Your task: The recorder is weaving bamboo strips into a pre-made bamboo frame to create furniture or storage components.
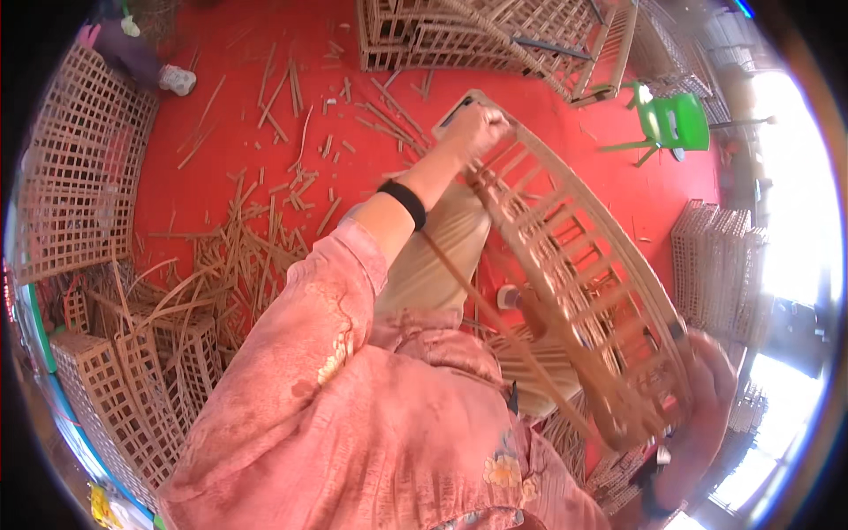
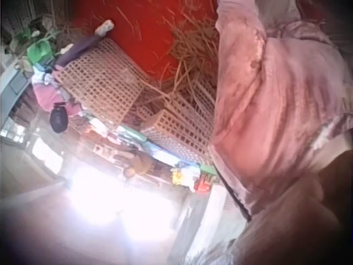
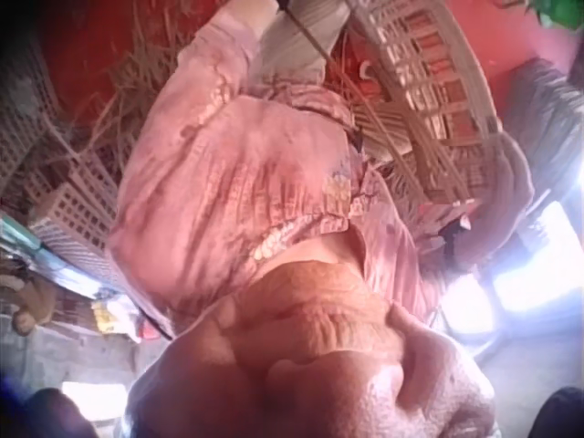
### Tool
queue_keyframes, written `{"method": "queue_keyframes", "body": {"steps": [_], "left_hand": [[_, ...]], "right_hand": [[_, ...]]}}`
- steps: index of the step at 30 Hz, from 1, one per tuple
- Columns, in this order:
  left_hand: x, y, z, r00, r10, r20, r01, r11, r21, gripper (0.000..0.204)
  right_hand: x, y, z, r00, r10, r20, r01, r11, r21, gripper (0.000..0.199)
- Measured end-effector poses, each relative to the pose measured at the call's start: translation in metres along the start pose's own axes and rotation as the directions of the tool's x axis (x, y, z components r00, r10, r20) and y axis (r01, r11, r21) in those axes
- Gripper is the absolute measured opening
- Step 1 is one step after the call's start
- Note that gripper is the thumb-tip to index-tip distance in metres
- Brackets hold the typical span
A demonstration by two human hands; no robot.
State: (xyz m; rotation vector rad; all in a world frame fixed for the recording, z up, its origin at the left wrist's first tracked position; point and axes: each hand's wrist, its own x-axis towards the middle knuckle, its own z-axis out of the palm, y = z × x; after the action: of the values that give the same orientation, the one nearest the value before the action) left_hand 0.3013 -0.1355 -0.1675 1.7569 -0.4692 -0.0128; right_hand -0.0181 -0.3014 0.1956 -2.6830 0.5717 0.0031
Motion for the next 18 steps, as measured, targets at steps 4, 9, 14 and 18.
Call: {"method": "queue_keyframes", "body": {"steps": [4, 9, 14, 18], "left_hand": [[0.055, -0.004, -0.04, 0.998, 0.055, 0.028, -0.058, 0.987, 0.148, 0.02], [0.061, 0.0, -0.072, 0.959, -0.011, 0.285, -0.006, 0.998, 0.061, 0.023], [0.043, 0.0, -0.104, 0.948, -0.11, 0.298, 0.082, 0.991, 0.103, 0.018], [0.037, -0.02, -0.105, 0.947, -0.155, 0.28, 0.11, 0.979, 0.17, 0.019]], "right_hand": [[-0.048, 0.054, -0.031, 0.986, 0.167, -0.001, -0.157, 0.926, 0.344, 0.04], [-0.057, 0.082, -0.037, 0.947, 0.302, 0.111, -0.32, 0.854, 0.409, 0.048], [-0.061, 0.108, -0.02, 0.974, 0.221, -0.041, -0.168, 0.835, 0.524, 0.047], [-0.053, 0.093, -0.024, 0.98, 0.2, 0.004, -0.17, 0.825, 0.538, 0.05]]}}
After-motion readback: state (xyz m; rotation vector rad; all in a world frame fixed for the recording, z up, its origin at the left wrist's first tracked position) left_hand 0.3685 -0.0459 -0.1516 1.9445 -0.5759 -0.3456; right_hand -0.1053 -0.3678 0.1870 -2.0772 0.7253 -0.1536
